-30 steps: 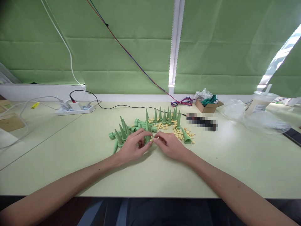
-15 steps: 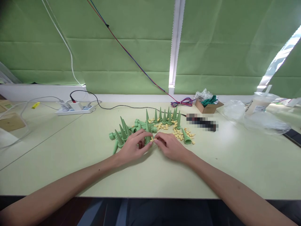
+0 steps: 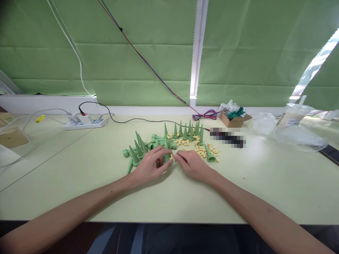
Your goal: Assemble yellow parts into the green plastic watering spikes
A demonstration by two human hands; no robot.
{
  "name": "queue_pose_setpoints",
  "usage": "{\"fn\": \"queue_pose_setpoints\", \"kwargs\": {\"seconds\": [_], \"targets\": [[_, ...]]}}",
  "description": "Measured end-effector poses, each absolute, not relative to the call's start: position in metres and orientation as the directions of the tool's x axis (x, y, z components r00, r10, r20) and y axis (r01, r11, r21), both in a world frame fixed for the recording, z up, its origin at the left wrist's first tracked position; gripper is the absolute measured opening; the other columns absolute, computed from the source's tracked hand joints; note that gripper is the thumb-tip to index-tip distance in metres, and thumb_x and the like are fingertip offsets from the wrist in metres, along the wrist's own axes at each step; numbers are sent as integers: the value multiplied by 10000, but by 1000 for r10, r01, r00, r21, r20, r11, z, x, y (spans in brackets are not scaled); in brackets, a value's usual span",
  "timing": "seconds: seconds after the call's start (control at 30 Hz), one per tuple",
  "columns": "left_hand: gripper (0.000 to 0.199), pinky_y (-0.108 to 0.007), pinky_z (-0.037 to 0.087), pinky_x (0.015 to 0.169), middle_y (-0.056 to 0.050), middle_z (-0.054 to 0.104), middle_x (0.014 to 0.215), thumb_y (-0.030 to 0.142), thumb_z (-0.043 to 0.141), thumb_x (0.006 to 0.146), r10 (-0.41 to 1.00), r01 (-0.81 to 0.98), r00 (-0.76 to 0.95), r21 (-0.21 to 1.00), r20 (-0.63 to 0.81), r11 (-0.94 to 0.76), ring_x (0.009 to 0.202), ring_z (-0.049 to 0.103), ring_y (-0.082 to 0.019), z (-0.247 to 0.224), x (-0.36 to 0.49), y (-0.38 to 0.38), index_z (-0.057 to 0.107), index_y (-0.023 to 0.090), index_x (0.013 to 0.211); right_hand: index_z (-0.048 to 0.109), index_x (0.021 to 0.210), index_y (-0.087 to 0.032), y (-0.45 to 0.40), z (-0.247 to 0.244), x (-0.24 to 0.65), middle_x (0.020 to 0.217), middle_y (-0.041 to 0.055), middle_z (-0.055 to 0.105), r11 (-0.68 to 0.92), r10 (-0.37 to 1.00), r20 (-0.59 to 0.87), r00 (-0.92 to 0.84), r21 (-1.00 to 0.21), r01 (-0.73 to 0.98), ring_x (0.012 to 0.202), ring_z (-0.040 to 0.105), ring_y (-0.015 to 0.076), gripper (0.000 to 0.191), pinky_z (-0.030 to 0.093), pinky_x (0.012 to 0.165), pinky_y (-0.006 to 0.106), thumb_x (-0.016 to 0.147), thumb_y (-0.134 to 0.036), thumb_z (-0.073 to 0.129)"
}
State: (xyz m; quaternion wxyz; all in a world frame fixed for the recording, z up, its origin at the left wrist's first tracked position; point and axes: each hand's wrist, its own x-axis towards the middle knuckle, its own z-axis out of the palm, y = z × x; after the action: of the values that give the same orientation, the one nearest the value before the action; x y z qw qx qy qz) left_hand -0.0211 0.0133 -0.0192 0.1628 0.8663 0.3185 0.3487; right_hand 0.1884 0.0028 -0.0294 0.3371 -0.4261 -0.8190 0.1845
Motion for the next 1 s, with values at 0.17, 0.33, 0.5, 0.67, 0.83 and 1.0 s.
{"fn": "queue_pose_setpoints", "kwargs": {"seconds": [0.17, 0.33, 0.5, 0.67, 0.83, 1.0], "targets": [[215, -222, 437, 546, -26, 551, 910, 290, 561, 938, 674, 447, 540, 507, 504, -737, 583, 471, -74, -19, -21, 15, 639, 180, 1105, 560, 975, -216, 1, -28, 189, 617, -44, 517, 562, 826, 393, -404, -620, 547, 529, 432, 129, 204, 316, 551, 264, 1015, -382, 446], [209, -222, 438, 549, -27, 555, 921, 283, 562, 937, 675, 444, 545, 512, 498, -736, 585, 474, -74, -19, -21, 15, 639, 185, 1105, 521, 1007, -222, 0, -29, 190, 659, -36, 539, 557, 824, 362, -435, -655, 510, 555, 443, 135, 179, 323, 543, 259, 1022, -370, 422], [210, -226, 439, 563, -25, 560, 922, 285, 558, 940, 672, 447, 544, 504, 503, -739, 587, 473, -73, -19, -21, 14, 636, 188, 1110, 518, 944, -221, -1, -28, 190, 668, -37, 542, 567, 819, 368, -440, -636, 523, 552, 446, 128, 177, 335, 574, 266, 1028, -336, 412], [214, -230, 438, 566, -25, 564, 920, 284, 557, 940, 669, 445, 548, 501, 502, -742, 583, 472, -73, -18, -21, 13, 636, 187, 1113, 508, 859, -212, 0, -27, 188, 648, -41, 517, 576, 815, 386, -432, -613, 541, 549, 445, 119, 221, 335, 596, 266, 1030, -314, 412], [215, -233, 441, 566, -31, 572, 924, 279, 556, 936, 660, 436, 557, 499, 504, -749, 586, 482, -78, -18, -20, 12, 637, 183, 1110, 445, 765, -211, 2, -29, 188, 587, -53, 437, 581, 814, 402, -420, -568, 583, 517, 400, 117, 287, 297, 573, 270, 1031, -311, 403], [219, -236, 446, 569, -39, 574, 937, 281, 552, 937, 652, 429, 566, 495, 505, -756, 592, 487, -82, -19, -20, 12, 632, 178, 1112, 386, 692, -213, 3, -31, 188, 562, -53, 387, 582, 813, 410, -414, -551, 598, 504, 370, 118, 373, 273, 557, 279, 1039, -348, 380]]}}
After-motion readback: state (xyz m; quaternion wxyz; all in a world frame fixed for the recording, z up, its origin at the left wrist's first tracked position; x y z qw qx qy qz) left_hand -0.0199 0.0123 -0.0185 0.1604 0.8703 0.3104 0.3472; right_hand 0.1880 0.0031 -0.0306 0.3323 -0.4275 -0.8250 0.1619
